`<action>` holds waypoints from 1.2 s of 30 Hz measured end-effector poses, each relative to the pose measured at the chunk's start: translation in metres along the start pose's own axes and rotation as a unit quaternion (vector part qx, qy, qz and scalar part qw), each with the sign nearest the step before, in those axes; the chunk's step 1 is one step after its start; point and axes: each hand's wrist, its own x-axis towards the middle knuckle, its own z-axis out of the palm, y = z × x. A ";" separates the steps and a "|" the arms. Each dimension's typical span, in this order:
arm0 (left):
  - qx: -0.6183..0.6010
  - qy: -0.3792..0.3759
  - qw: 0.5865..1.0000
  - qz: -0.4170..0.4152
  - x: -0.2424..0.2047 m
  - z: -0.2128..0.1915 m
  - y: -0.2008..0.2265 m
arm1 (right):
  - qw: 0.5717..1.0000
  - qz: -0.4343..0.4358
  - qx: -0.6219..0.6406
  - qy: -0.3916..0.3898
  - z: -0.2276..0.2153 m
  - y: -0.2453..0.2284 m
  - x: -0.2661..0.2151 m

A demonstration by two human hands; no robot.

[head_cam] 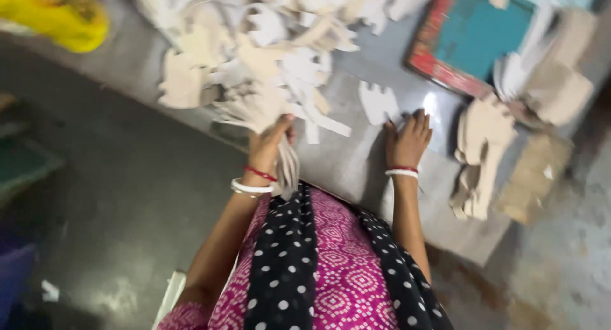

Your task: The person sorts a large pile of white, hand-shaped craft materials on a metal table. They pick up the items, separate them into smaller stacks, and arrange them neatly on the surface. The person also briefly handles a plastic bag and a yellow bottle during the process.

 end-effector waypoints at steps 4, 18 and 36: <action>-0.044 -0.003 0.999 0.021 -0.004 -0.010 0.010 | 0.969 0.127 0.150 -0.152 -0.011 -0.025 0.005; -0.159 0.044 0.986 0.014 -0.002 -0.042 0.023 | 0.904 -0.271 0.312 -0.107 -0.107 -0.257 0.090; -0.325 0.163 0.931 0.041 0.060 -0.170 0.071 | 0.873 -0.192 0.374 -0.247 -0.052 -0.224 0.202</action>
